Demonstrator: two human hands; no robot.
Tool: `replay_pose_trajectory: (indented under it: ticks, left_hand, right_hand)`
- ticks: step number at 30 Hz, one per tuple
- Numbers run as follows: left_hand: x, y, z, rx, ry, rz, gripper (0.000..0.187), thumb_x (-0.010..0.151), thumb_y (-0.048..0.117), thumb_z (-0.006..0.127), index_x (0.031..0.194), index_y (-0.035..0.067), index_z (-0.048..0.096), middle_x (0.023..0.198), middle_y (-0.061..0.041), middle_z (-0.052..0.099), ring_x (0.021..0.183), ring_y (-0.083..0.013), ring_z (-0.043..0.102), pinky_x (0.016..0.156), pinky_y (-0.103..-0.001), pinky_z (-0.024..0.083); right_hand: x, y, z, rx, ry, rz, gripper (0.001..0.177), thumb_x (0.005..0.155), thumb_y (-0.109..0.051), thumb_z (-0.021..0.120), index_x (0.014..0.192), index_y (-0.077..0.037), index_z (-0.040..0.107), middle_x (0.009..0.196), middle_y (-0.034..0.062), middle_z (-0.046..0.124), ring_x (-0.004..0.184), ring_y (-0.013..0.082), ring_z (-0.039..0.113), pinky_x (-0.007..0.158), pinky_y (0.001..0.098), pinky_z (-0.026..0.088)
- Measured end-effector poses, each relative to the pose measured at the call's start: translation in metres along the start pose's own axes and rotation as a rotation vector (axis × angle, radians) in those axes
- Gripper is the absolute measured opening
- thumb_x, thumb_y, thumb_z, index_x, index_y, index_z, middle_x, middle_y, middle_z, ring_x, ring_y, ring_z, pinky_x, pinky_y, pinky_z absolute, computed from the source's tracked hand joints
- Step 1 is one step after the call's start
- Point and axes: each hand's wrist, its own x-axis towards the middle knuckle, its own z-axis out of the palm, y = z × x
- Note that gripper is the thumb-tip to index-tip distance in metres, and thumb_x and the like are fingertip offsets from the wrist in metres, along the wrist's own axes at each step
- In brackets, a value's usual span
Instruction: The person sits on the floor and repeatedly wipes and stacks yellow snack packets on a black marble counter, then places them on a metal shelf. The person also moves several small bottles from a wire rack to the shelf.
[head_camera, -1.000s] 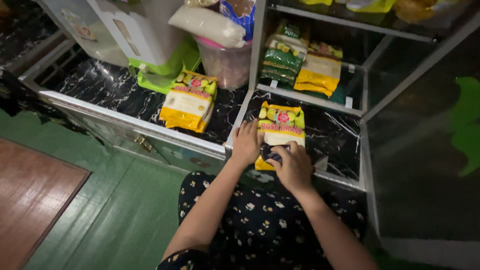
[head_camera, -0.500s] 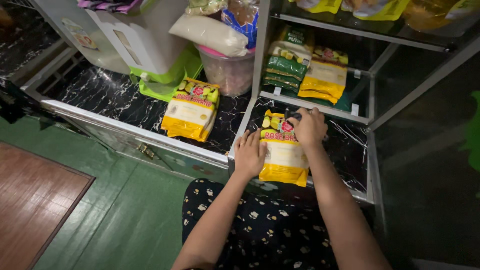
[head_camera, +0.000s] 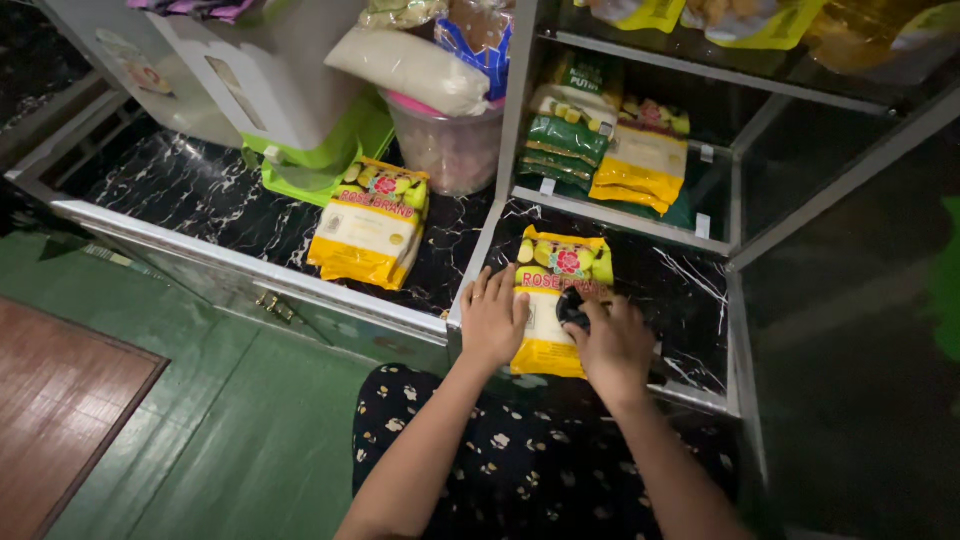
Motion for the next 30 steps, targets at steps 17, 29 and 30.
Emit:
replay_pose_trajectory:
  ticks: [17,29,30]
  left_hand:
    - [-0.002,0.007,0.000,0.031,0.025,-0.038,0.060,0.099,0.041,0.048,0.148,0.006,0.050,0.143,-0.013,0.056,0.144,-0.0317,0.038,0.118,-0.050,0.021]
    - [0.001,0.002,0.007,0.005,0.056,-0.016,0.059,0.102,0.040,0.044,0.149,0.004,0.050,0.144,-0.012,0.057,0.144,-0.0336,0.039,0.119,-0.052,0.022]
    - [0.002,0.002,0.008,-0.002,0.046,-0.022,0.059,0.102,0.039,0.043,0.149,0.004,0.050,0.145,-0.012,0.057,0.144,-0.0338,0.039,0.119,-0.052,0.021]
  right_hand:
    - [0.103,0.032,0.045,-0.025,0.196,0.085,0.038,0.079,-0.041,0.084,0.107,-0.017,0.074,0.107,0.0105,0.064,0.100,0.0344,0.063,0.075,0.0514,0.054]
    - [0.031,-0.022,0.016,0.112,0.115,-0.181,0.034,0.077,-0.036,0.085,0.103,-0.015,0.074,0.107,0.0102,0.066,0.101,0.0331,0.064,0.078,0.0475,0.054]
    - [0.040,-0.025,0.019,0.094,0.082,-0.162,0.034,0.079,-0.036,0.085,0.103,-0.015,0.074,0.107,0.0103,0.065,0.099,0.0321,0.064,0.078,0.0473,0.054]
